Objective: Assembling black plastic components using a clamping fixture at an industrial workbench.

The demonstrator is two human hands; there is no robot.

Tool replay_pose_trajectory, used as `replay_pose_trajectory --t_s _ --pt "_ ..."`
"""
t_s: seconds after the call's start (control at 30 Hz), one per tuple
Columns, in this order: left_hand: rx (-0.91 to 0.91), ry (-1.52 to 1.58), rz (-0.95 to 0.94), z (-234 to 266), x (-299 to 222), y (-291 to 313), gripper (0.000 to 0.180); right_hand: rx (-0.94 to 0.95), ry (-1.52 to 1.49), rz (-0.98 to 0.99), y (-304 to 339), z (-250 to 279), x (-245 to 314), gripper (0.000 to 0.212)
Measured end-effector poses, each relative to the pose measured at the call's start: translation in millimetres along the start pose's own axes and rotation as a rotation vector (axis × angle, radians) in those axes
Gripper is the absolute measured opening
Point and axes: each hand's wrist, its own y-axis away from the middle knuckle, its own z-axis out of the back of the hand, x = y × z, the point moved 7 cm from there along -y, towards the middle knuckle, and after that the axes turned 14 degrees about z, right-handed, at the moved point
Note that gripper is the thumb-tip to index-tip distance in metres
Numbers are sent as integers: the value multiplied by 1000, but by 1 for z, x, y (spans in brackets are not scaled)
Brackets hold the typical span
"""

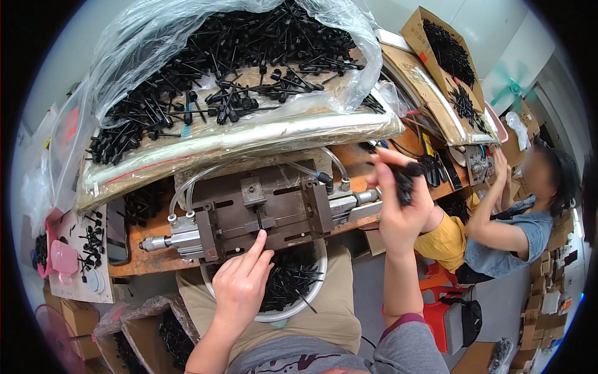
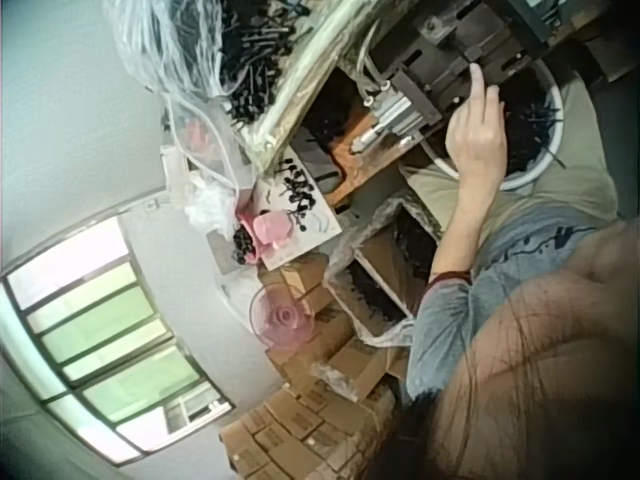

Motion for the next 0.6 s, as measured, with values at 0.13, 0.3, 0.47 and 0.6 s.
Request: replay_pose_trajectory --t_s 0.13,0.3,0.47,0.6 --pt "2 -39 9 -2 -3 -3 25 284 319 397 -36 -42 14 26" --pt "25 -45 -9 -6 -8 -12 26 371 702 583 -69 -64 -4 32" --pt "51 -75 13 -6 -4 -11 25 426 598 698 -60 -59 8 39" --pt "63 -82 30 -4 -1 -11 24 378 498 688 -25 -54 21 44"
